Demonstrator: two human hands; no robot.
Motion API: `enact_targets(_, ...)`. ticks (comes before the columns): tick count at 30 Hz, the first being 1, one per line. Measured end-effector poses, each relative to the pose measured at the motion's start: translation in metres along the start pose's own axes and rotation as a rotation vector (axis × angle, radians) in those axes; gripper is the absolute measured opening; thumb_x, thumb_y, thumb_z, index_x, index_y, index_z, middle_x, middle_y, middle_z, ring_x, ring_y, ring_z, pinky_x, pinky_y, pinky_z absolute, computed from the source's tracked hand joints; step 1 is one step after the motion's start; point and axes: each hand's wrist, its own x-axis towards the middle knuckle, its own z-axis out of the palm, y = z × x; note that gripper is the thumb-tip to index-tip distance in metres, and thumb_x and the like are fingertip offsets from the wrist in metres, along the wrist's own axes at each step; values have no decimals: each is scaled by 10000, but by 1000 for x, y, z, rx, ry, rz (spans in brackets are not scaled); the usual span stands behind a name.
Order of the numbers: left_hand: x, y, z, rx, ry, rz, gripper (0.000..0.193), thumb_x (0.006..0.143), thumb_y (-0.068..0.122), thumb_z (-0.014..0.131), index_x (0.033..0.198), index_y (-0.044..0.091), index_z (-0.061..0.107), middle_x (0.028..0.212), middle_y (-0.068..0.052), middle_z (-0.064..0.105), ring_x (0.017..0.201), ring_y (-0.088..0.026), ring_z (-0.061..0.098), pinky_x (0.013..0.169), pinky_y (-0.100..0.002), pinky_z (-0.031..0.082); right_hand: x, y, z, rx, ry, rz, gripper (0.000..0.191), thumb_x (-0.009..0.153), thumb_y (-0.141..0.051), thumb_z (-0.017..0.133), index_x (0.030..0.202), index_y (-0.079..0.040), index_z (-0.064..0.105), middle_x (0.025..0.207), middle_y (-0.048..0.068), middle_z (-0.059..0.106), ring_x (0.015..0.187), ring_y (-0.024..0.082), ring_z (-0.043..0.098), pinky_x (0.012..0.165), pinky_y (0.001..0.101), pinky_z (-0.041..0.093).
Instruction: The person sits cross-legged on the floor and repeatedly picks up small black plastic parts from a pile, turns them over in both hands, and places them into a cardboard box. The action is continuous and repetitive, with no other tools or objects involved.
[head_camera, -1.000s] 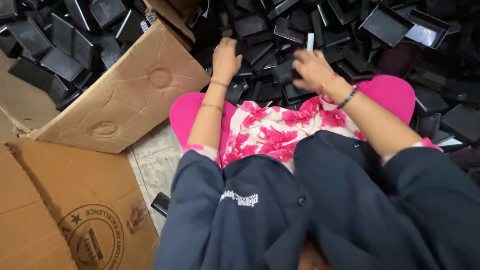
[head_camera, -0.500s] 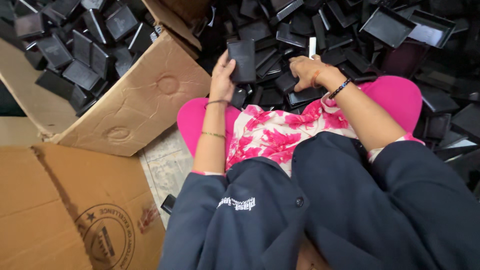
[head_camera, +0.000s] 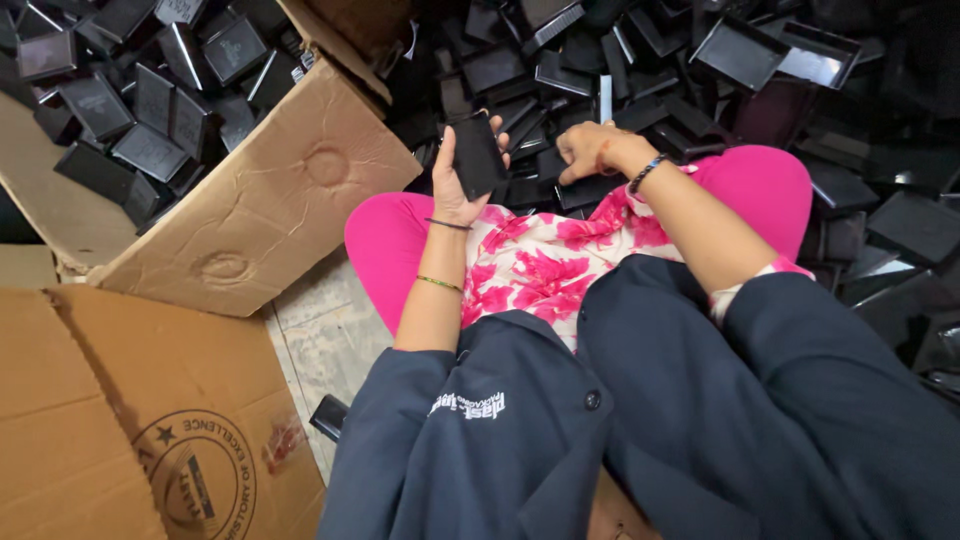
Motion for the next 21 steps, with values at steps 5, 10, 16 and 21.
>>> enact_targets(5,-3,-8,-1,76,130,165,637,997,652,463,1413,172,517,1202,-146,659,1022,-278,673,867,-407,573,-29,-28,-12,11,392,-127,613,710,-439,860,1155,-75,648,1019,209,717,998,376,677,923,500,509)
enact_targets(10,-8,-39,6,191,225,164,628,1041,581,411,1451,120,528,1275,-88,665,1102,-197,668,956,-349,554,-44,-69,27,1128,560,-334,537,900,-244,810,1316,-33,543,1155,112,717,1036,136,689,909,305,563)
enact_targets(16,-6,-65,25,382,146,210,599,1137,514,397,1537,74,463,1261,-105,611,1090,-186,620,994,-361,521,-56,-83,46,1168,638,-380,514,941,-140,814,1374,12,582,1226,112,704,1088,127,679,950,285,569)
enact_targets(21,-16,-59,44,396,169,233,609,1098,509,372,1532,88,449,1304,-77,618,1148,-155,614,1037,-315,501,-71,-82,43,1120,755,-317,503,941,-132,802,1374,18,594,1208,102,715,1055,108,690,916,254,578)
